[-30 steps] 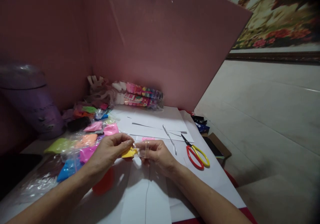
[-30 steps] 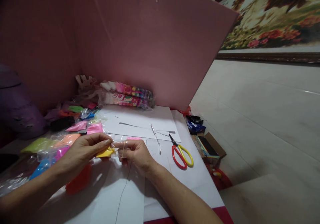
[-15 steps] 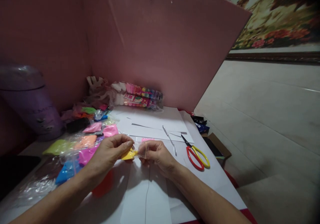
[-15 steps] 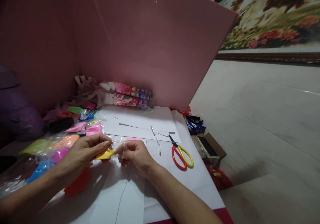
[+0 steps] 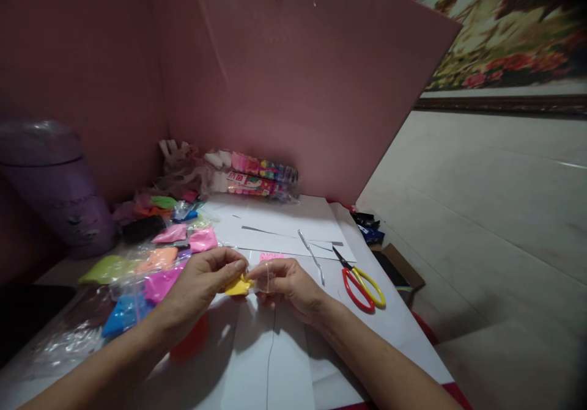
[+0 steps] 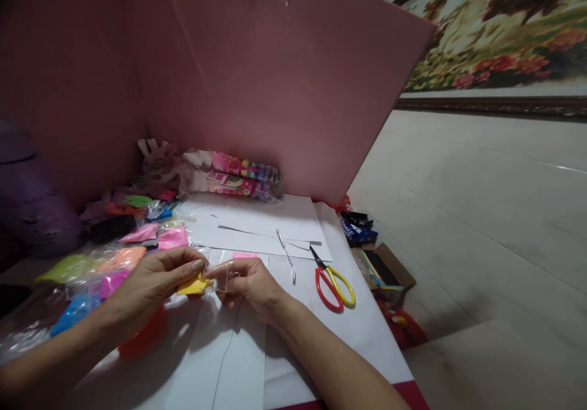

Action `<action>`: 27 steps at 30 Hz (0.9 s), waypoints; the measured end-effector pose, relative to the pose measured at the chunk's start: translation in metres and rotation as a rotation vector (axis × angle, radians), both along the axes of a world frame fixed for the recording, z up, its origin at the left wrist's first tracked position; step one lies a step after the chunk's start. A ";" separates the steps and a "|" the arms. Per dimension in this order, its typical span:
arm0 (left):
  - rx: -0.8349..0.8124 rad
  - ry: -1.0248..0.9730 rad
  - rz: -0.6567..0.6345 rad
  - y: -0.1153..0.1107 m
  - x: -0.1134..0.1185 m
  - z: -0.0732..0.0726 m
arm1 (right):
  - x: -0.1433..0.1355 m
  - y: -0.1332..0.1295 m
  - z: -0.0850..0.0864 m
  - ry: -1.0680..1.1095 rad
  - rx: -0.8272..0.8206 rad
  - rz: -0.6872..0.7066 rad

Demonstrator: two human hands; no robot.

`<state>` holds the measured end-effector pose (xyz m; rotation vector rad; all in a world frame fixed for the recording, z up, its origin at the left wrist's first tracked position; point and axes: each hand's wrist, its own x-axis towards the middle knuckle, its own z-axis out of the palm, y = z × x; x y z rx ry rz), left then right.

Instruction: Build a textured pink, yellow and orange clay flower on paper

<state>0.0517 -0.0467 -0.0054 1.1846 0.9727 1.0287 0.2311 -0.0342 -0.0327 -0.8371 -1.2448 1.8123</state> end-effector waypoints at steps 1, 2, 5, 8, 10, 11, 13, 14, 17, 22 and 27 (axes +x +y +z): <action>0.007 0.006 0.004 0.000 0.000 0.000 | 0.000 0.000 0.001 -0.003 0.005 0.005; 0.014 0.011 0.013 0.001 0.000 -0.001 | 0.000 -0.001 0.001 -0.004 0.008 0.008; 0.018 0.013 0.031 0.002 -0.001 -0.001 | -0.003 -0.003 0.004 -0.014 0.037 -0.022; 0.002 -0.015 0.046 0.004 -0.002 0.000 | -0.007 -0.005 0.006 -0.032 0.133 -0.132; -0.011 -0.029 0.038 0.004 -0.003 -0.001 | -0.009 -0.006 0.007 -0.048 0.195 -0.216; -0.020 -0.036 0.019 0.005 -0.004 -0.002 | -0.009 -0.006 0.008 -0.056 0.216 -0.251; -0.026 -0.051 -0.031 0.006 -0.005 -0.004 | -0.010 -0.006 0.007 -0.074 0.242 -0.284; -0.026 -0.061 -0.047 0.007 -0.005 -0.005 | -0.010 -0.006 0.007 -0.081 0.252 -0.286; -0.020 -0.058 -0.038 0.010 -0.005 -0.008 | -0.010 -0.006 0.006 -0.107 0.264 -0.240; -0.067 0.004 -0.037 0.007 -0.004 -0.003 | -0.009 -0.006 0.006 -0.157 0.307 -0.238; -0.089 -0.060 -0.087 0.004 -0.005 0.000 | -0.010 -0.007 0.007 -0.154 0.343 -0.308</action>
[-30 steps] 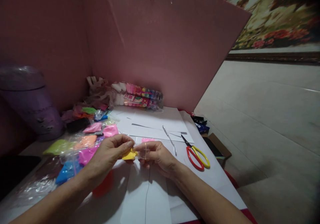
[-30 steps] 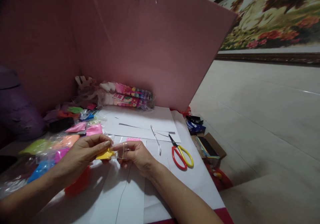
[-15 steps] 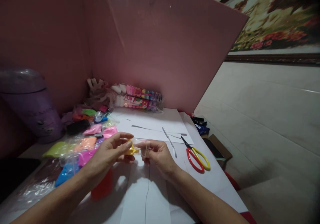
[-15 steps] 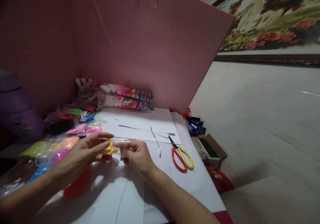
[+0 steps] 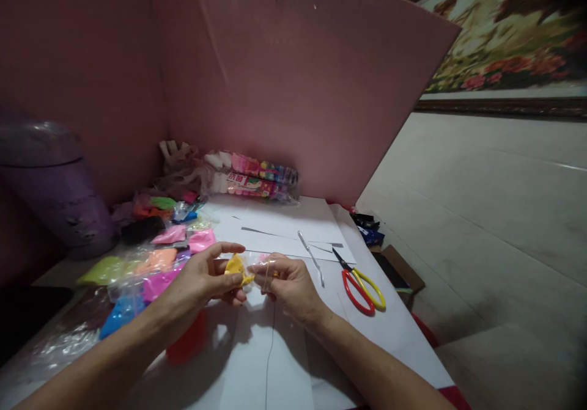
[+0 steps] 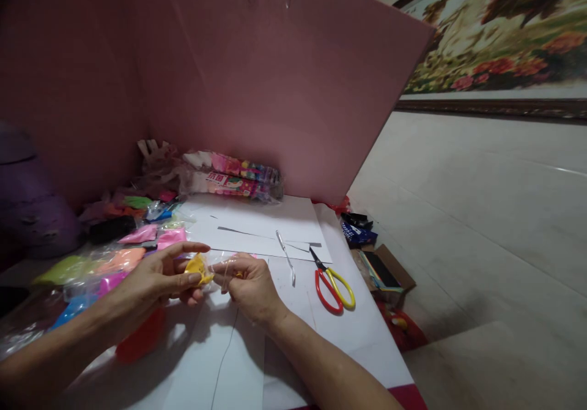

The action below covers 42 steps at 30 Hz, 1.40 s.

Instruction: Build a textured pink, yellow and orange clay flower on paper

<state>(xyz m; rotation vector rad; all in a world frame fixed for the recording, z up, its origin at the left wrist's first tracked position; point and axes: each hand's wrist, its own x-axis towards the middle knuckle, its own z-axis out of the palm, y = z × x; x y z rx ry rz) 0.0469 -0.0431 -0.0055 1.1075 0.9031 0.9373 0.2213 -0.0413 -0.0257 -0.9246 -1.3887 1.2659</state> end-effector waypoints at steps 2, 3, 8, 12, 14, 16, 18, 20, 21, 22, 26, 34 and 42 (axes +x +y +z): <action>-0.007 0.008 0.014 0.001 0.000 -0.002 | 0.000 -0.001 0.001 -0.010 -0.002 0.012; -0.007 0.017 0.021 0.002 0.000 -0.004 | 0.000 -0.001 0.001 -0.014 -0.004 0.023; -0.002 0.044 0.056 0.005 0.002 -0.011 | -0.001 -0.002 -0.001 -0.074 0.057 0.033; -0.004 0.058 0.037 0.003 0.003 -0.009 | -0.002 -0.003 -0.002 -0.094 0.082 0.009; -0.015 0.022 0.024 0.001 0.003 -0.006 | -0.001 -0.003 -0.001 -0.086 0.094 0.005; -0.031 -0.009 0.013 0.000 0.002 -0.004 | -0.001 -0.004 0.000 -0.087 0.107 -0.008; -0.034 0.000 0.017 0.000 0.002 -0.004 | 0.000 -0.004 0.000 -0.097 0.113 -0.026; -0.023 0.028 0.036 0.000 0.002 -0.005 | 0.000 -0.003 0.000 -0.109 0.116 -0.029; -0.015 0.040 0.049 0.001 0.003 -0.006 | 0.000 -0.003 0.000 -0.112 0.118 -0.026; -0.008 0.050 0.059 0.002 0.003 -0.007 | 0.000 -0.003 -0.001 -0.111 0.122 -0.023; 0.022 0.060 0.093 0.004 0.005 -0.008 | 0.000 -0.002 -0.002 -0.095 0.141 -0.045; 0.092 0.090 0.095 0.006 0.005 -0.010 | -0.002 -0.003 -0.008 -0.063 0.158 -0.013; 0.083 0.101 0.067 0.003 0.006 -0.007 | -0.001 0.000 -0.013 -0.098 0.151 0.014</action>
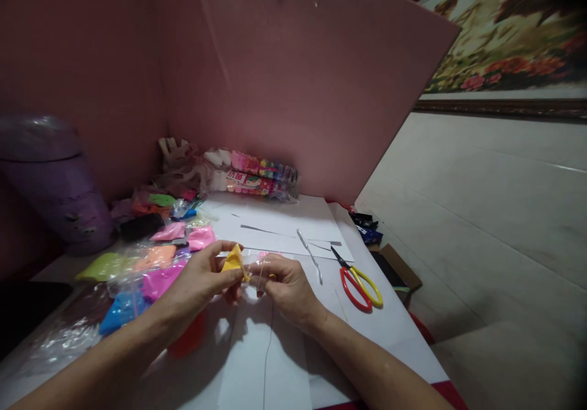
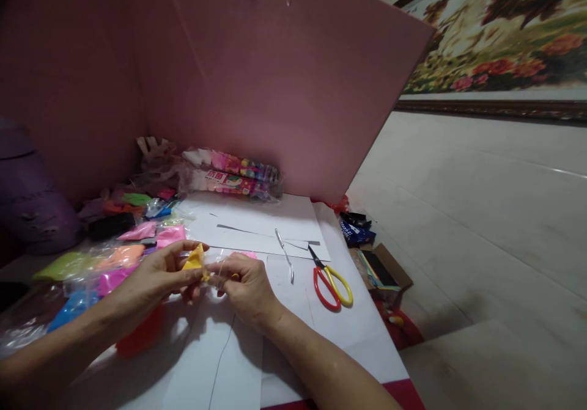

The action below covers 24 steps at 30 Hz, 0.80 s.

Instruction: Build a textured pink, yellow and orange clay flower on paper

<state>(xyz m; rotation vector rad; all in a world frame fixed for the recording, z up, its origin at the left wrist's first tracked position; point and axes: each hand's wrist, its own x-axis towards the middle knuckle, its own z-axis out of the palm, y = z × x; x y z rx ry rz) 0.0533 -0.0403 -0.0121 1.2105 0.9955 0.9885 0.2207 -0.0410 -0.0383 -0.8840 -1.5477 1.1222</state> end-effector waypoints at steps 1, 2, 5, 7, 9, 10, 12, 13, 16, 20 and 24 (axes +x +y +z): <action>0.006 -0.006 -0.005 0.000 0.000 0.001 | -0.001 -0.001 0.000 -0.006 0.000 0.000; 0.009 -0.012 -0.011 0.000 0.001 0.001 | -0.001 -0.001 0.001 -0.011 -0.001 0.001; 0.007 -0.019 -0.027 -0.001 0.001 0.002 | -0.003 -0.003 0.003 -0.014 -0.006 -0.003; -0.004 -0.021 -0.036 -0.001 0.001 0.001 | -0.002 -0.003 0.004 -0.004 -0.023 0.002; -0.019 -0.021 -0.040 -0.001 0.001 0.000 | -0.001 -0.002 0.005 0.004 -0.036 0.019; -0.028 -0.022 -0.038 -0.001 0.000 -0.001 | -0.001 -0.001 0.006 0.001 -0.035 0.030; -0.037 -0.037 -0.029 -0.001 0.000 -0.002 | 0.000 -0.001 0.006 -0.015 -0.018 0.037; -0.038 -0.044 -0.026 -0.002 0.000 -0.001 | 0.000 -0.001 0.006 -0.027 -0.005 0.034; -0.039 -0.037 -0.015 -0.003 0.003 0.002 | 0.000 -0.003 0.005 -0.088 0.076 0.004; -0.033 -0.033 -0.007 -0.004 0.006 0.007 | -0.003 -0.007 0.005 -0.164 0.186 -0.040; -0.010 -0.027 -0.034 -0.002 0.005 0.005 | -0.004 -0.006 0.006 -0.004 -0.004 -0.060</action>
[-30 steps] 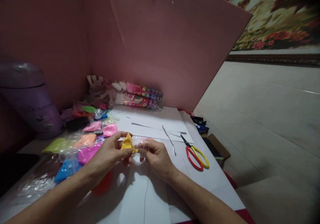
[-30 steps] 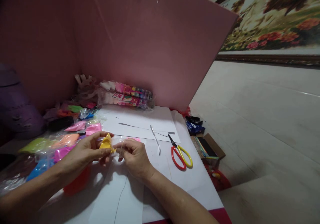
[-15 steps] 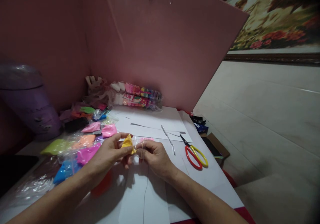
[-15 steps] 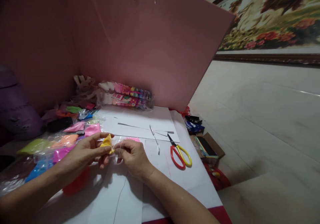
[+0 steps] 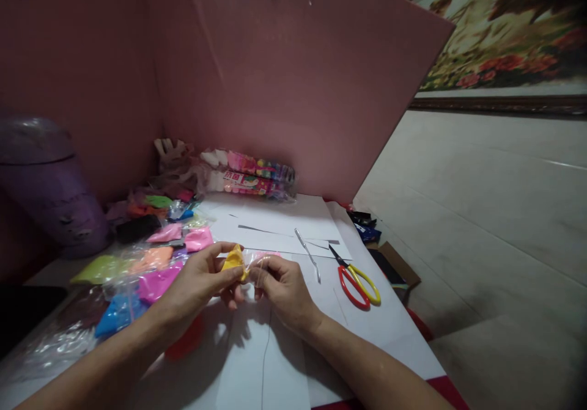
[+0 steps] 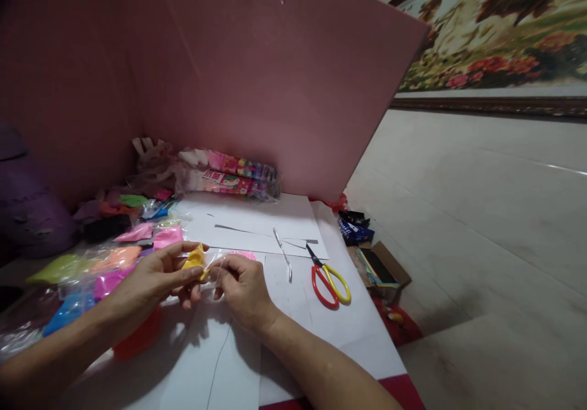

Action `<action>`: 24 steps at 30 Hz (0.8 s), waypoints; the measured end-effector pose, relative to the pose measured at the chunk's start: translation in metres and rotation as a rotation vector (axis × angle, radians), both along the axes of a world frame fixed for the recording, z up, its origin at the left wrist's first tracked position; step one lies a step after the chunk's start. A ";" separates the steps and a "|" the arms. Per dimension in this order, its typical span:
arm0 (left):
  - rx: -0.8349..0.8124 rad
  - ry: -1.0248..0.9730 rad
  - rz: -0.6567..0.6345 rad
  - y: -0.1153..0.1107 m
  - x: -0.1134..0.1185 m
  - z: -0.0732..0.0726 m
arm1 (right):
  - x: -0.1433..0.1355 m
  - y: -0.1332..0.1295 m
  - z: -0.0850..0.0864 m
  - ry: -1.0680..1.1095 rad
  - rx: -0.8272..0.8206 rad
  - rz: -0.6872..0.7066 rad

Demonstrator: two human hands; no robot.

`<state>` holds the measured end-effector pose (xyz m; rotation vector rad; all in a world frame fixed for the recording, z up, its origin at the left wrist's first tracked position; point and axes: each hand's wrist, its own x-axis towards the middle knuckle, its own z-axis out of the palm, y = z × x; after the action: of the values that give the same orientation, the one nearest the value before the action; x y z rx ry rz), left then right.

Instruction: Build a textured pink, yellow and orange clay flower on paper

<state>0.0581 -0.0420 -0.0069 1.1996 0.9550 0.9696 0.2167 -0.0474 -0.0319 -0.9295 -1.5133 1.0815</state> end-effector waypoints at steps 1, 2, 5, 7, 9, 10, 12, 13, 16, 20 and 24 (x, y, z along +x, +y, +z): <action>0.004 0.012 -0.003 0.001 -0.001 -0.001 | 0.000 0.001 0.000 0.042 -0.064 0.005; 0.006 0.028 -0.006 0.002 -0.002 -0.003 | 0.000 0.002 -0.001 0.078 -0.123 0.014; 0.051 0.114 0.031 0.003 -0.006 -0.006 | 0.001 0.006 -0.003 0.131 -0.238 0.042; 0.221 0.245 0.183 0.001 -0.008 -0.007 | 0.000 0.008 -0.005 0.136 -0.254 0.027; 0.483 0.403 0.362 -0.002 -0.007 -0.008 | -0.001 0.008 -0.007 0.109 -0.231 -0.018; 0.598 0.472 0.389 -0.004 -0.006 -0.008 | -0.002 0.007 -0.007 0.085 -0.202 -0.049; 0.712 0.565 0.285 -0.008 -0.002 -0.011 | -0.005 0.004 -0.007 0.011 -0.093 -0.118; 0.719 0.593 0.203 -0.010 0.001 -0.013 | -0.006 0.002 -0.006 -0.039 -0.011 -0.157; 0.677 0.652 0.085 -0.014 0.006 -0.018 | -0.007 -0.004 -0.005 -0.214 0.271 -0.237; 0.662 0.643 0.069 -0.016 0.009 -0.021 | -0.007 -0.010 -0.006 -0.407 0.496 -0.229; 0.703 0.730 0.098 -0.017 0.009 -0.022 | -0.008 -0.013 -0.009 -0.536 0.483 -0.194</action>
<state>0.0668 -0.0586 -0.0290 2.2101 1.2874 0.9911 0.2084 -0.0600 -0.0406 -1.0331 -1.9520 0.2991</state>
